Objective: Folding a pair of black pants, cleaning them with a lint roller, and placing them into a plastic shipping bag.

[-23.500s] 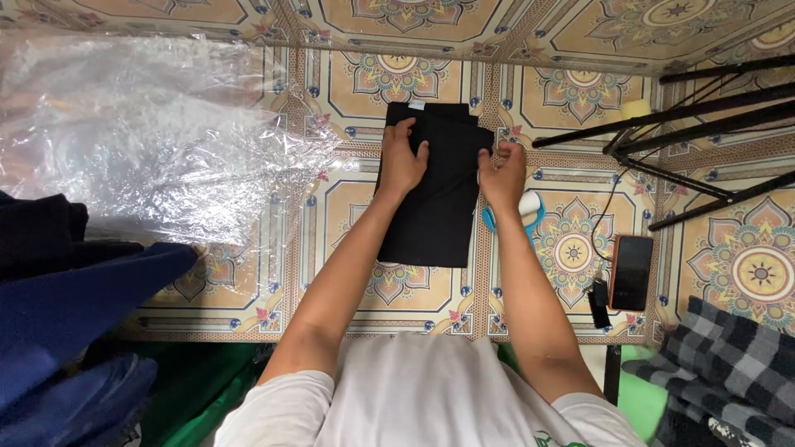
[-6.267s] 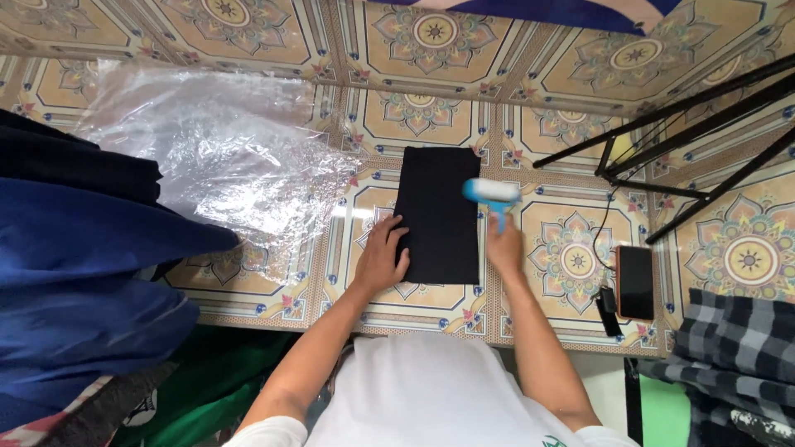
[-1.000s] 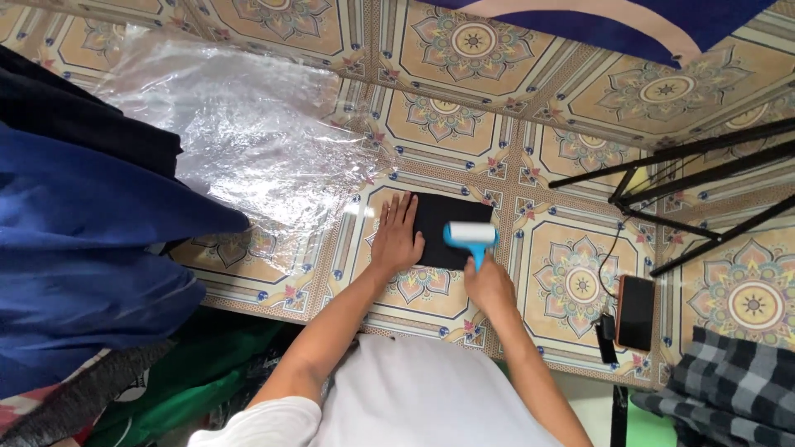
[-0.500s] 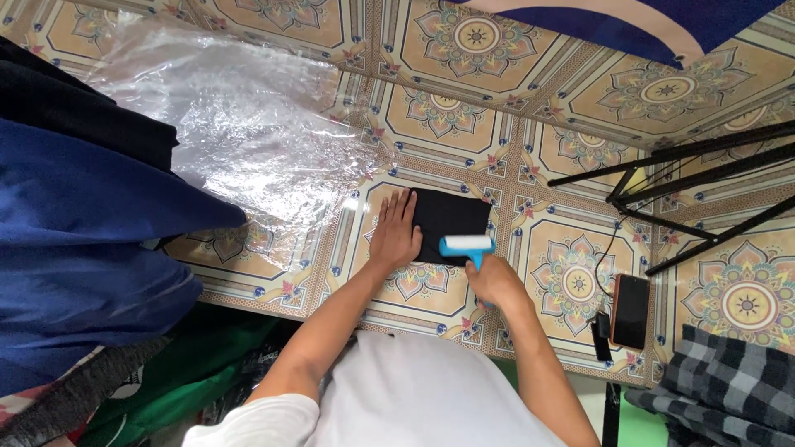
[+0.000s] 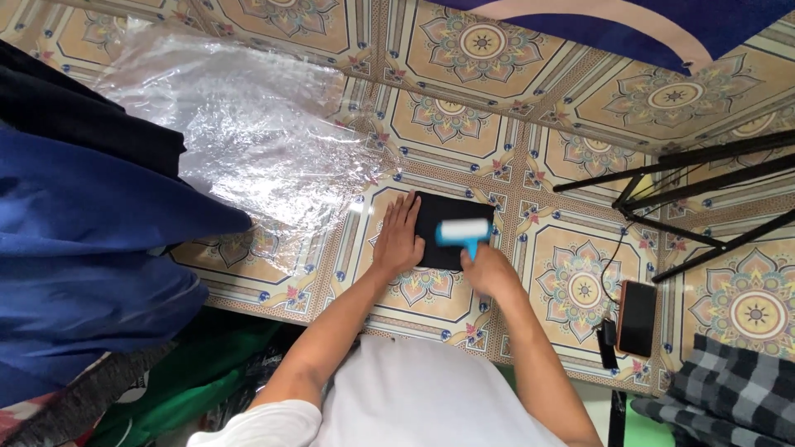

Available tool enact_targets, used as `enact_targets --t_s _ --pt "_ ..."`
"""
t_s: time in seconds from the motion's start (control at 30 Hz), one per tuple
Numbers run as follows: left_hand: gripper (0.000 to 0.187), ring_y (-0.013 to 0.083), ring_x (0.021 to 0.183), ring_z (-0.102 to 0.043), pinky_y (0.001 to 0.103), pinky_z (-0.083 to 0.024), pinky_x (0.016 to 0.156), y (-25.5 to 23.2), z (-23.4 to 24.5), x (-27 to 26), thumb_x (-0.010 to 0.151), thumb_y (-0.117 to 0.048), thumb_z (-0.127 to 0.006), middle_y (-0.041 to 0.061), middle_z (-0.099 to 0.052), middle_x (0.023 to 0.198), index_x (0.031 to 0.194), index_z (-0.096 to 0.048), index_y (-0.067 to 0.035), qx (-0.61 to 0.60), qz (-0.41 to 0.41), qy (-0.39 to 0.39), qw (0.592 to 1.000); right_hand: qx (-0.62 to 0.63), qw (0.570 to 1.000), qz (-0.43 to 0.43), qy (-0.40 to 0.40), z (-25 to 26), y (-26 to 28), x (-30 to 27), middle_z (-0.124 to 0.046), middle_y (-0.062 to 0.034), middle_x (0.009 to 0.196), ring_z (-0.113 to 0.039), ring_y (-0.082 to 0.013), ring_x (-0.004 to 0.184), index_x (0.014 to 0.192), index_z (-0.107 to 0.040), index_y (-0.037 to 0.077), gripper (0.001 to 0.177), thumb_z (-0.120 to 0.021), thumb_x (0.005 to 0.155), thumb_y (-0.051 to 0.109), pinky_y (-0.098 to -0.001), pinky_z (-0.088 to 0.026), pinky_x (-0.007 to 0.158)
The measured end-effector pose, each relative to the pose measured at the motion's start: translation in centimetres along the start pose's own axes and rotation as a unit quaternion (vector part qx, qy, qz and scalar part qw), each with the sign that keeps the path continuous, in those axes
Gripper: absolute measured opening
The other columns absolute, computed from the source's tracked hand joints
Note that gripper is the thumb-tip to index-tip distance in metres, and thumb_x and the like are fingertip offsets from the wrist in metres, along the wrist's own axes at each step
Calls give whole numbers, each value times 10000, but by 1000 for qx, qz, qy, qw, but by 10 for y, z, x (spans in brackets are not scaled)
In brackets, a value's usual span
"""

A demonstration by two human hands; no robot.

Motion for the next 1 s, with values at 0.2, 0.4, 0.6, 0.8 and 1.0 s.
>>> enact_targets --t_s 0.2,0.4,0.6,0.8,1.0 --pt "772 392 1509 -288 526 -153 1268 4 -3 -3 794 -186 -431 123 -354 1623 1563 -391 -130 -48 -52 -45 996 39 998 3 41 5 19 -40 -726 -333 868 -753 -416 749 1150 -643 -167 513 -478 997 295 -486 -582 634" --pt "772 379 1487 -334 543 -170 1260 12 -11 -1 792 -212 -424 92 -436 1568 1562 -397 -161 -47 -54 -51 996 83 996 37 -24 -4 21 1 -700 -228 702 -707 -262 486 1273 -528 -192 585 -408 1033 328 -391 -590 462" --pt "827 388 1478 -344 542 -165 1264 15 -11 -1 762 -187 -451 90 -417 1592 1579 -342 -128 -48 -52 -51 996 43 995 43 -80 -5 21 32 -736 -266 802 -757 -416 845 1344 -481 -179 666 -378 1047 408 -528 -604 737" --pt "794 394 1462 -357 545 -173 1261 16 -11 -3 772 -176 -432 94 -438 1578 1563 -376 -130 -73 -44 -45 995 16 998 48 25 -7 29 -30 -727 -364 974 -725 -494 960 1186 -624 -156 563 -459 1006 350 -575 -568 772" --pt "774 417 1459 -354 546 -162 1256 15 -6 -4 796 -207 -398 95 -436 1581 1565 -375 -123 -102 -52 -59 992 31 998 49 14 -7 32 -32 -737 -319 879 -757 -434 817 1234 -595 -146 583 -439 1006 366 -527 -590 689"
Point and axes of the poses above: each hand's wrist, its own x-axis towards the middle knuckle, its own z-axis out of the back of the hand, y = z × x, the point moved 8 cm from there along x, towards the middle knuckle
